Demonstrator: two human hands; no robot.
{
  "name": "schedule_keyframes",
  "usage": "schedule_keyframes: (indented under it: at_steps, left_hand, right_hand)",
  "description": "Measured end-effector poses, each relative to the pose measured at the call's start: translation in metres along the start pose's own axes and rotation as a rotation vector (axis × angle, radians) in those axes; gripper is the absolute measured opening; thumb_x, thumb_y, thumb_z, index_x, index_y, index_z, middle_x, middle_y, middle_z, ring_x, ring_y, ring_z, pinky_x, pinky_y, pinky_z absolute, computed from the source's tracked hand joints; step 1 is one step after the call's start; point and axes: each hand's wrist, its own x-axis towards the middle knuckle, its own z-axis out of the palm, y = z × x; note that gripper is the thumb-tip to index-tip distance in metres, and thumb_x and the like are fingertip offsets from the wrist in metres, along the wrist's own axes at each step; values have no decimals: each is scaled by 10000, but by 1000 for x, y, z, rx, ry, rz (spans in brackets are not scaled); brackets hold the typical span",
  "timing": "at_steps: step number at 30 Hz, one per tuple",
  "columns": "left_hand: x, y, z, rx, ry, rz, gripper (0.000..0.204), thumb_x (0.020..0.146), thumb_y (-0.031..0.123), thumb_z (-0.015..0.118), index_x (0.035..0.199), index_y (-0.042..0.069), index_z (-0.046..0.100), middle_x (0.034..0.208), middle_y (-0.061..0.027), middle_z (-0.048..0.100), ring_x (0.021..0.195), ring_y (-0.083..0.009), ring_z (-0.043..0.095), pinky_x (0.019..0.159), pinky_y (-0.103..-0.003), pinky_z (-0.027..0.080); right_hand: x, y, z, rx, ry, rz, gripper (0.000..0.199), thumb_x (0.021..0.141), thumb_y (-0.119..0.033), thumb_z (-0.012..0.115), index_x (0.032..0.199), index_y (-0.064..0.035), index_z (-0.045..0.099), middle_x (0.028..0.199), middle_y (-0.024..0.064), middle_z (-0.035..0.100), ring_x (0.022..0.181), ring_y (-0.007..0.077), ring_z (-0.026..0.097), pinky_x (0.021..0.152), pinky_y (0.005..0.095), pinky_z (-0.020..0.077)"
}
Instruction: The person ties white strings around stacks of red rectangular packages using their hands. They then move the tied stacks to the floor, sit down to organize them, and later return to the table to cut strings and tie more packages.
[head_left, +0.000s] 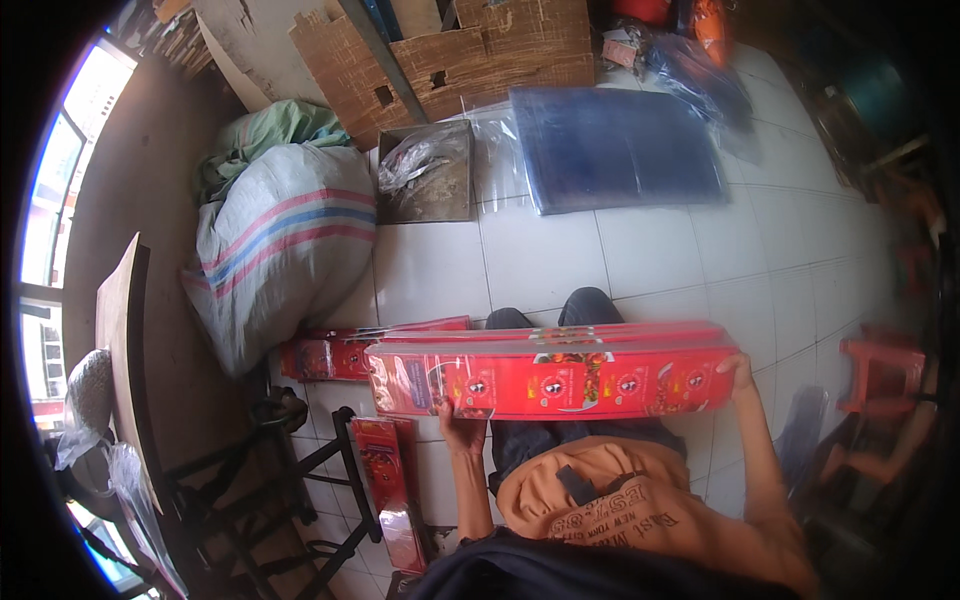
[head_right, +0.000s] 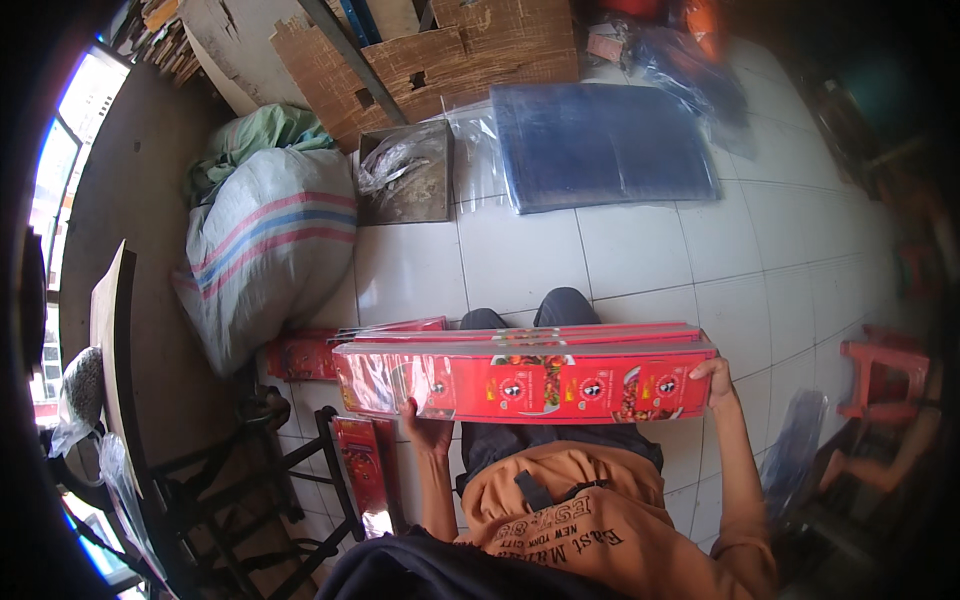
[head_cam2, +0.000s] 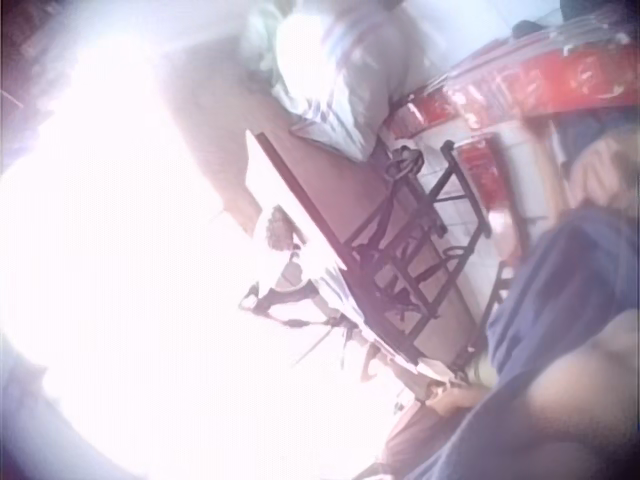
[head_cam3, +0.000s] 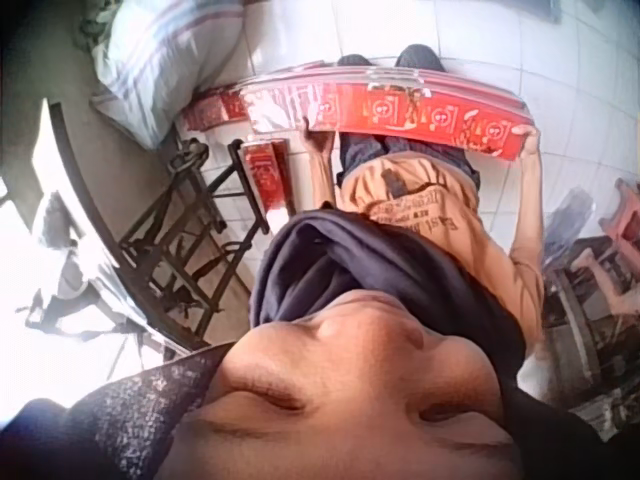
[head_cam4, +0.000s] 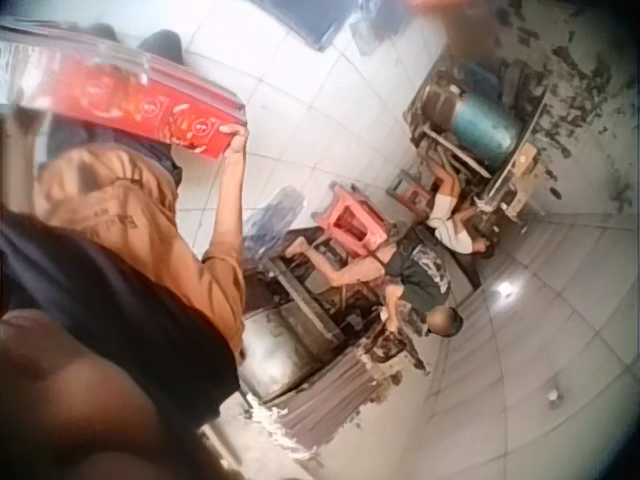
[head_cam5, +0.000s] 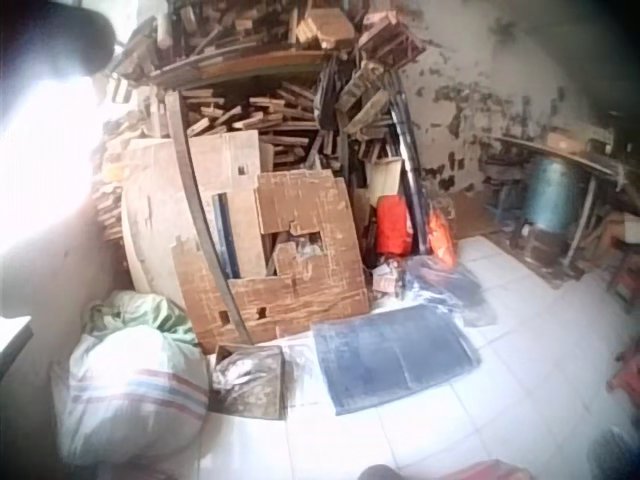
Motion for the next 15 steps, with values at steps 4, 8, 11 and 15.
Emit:
schedule_keyframes:
  at_steps: [4, 8, 11, 15]
  left_hand:
    - [-28, -13, 52, 38, -60, -15, 563, 756, 327, 630, 1233, 96, 441, 1175, -68, 524, 1076, -234, 504, 905, -417, 405]
    - [-49, -23, 92, 114, -92, 28, 563, 762, 336, 609, 1237, 92, 430, 1180, -64, 519, 1087, -228, 498, 903, -411, 411]
    - [-64, -20, 129, 222, -170, 97, 635, 747, 379, 608, 1266, 86, 389, 1189, -82, 504, 1084, -243, 504, 875, -400, 437]
    - [-82, 7, 195, 303, -290, 94, 658, 757, 432, 559, 1270, 60, 381, 1234, -102, 467, 1116, -278, 479, 935, -453, 387]
  right_hand:
    - [-37, 28, -49, 139, 90, -24, 611, 484, -102, 515, 1075, 52, 519, 949, 163, 616, 801, 286, 604, 772, 362, 501]
    - [-83, 35, -58, 190, 213, -91, 592, 476, -112, 503, 1034, 82, 539, 934, 181, 624, 790, 296, 613, 773, 373, 507]
    - [-106, 23, -62, 346, 2, -225, 600, 470, -110, 502, 1036, 86, 535, 947, 192, 620, 797, 309, 613, 784, 384, 505]
    - [-162, -2, -74, 321, 71, -357, 576, 500, -121, 503, 1039, 82, 532, 962, 205, 608, 832, 323, 602, 799, 397, 497]
